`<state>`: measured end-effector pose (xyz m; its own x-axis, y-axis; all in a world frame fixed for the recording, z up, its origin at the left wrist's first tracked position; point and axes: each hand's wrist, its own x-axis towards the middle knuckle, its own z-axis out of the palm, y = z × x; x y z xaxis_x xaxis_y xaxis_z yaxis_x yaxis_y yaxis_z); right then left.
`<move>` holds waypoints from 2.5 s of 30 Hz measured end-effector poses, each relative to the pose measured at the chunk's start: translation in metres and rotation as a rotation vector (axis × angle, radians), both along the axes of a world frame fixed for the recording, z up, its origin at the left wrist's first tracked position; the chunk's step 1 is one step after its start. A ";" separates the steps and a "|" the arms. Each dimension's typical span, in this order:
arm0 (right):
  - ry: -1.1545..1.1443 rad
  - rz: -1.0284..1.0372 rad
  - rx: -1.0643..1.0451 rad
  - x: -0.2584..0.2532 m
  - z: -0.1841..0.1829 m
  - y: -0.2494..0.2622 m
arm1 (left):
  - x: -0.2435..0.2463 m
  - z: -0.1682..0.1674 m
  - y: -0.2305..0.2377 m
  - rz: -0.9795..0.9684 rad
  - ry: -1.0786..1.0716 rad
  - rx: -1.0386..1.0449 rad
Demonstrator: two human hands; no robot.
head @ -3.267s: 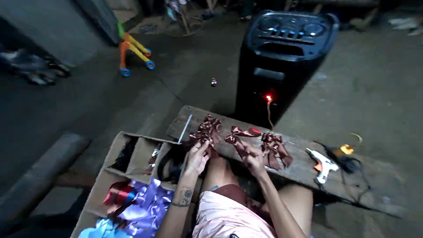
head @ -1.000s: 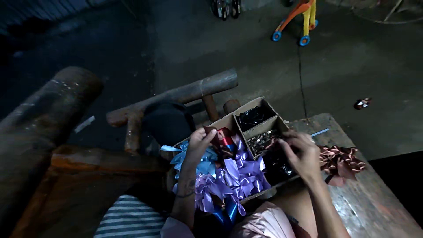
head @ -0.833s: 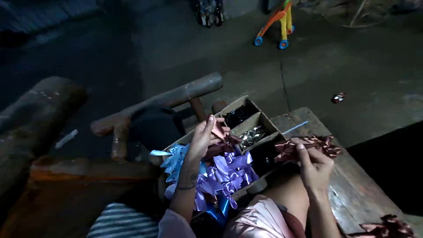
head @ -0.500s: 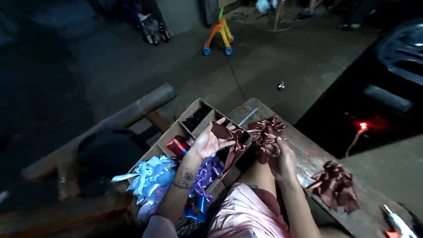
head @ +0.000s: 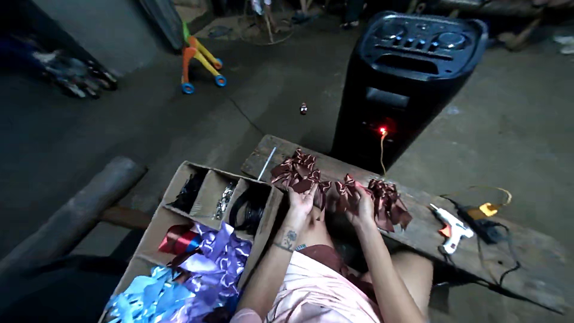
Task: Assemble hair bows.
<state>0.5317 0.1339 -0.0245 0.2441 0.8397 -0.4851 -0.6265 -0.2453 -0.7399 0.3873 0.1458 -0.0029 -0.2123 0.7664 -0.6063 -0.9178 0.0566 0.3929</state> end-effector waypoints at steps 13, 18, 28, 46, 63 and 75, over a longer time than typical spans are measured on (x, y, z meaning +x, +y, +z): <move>-0.365 0.292 -0.154 0.013 -0.008 -0.061 | -0.038 -0.030 -0.067 -0.588 0.675 -0.134; -0.885 0.509 0.130 0.009 0.006 -0.085 | -0.109 0.045 -0.145 -1.069 0.871 0.198; -0.980 0.796 0.394 -0.010 0.023 -0.064 | -0.283 0.050 -0.200 -0.566 1.731 -0.674; -0.932 0.831 0.444 -0.013 0.025 -0.060 | -0.314 0.063 -0.229 -0.336 1.288 -0.284; -0.935 0.873 0.397 -0.001 0.024 -0.062 | -0.328 0.017 -0.214 -0.093 1.265 -0.406; -0.920 0.868 0.382 -0.005 0.023 -0.063 | -0.296 -0.018 -0.166 -1.181 1.853 -0.915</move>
<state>0.5266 0.0707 -0.0012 -0.3282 0.9354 -0.1317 0.3929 0.0084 -0.9196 0.0916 -0.0205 -0.0206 -0.5584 0.6710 -0.4877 0.7609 0.6485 0.0209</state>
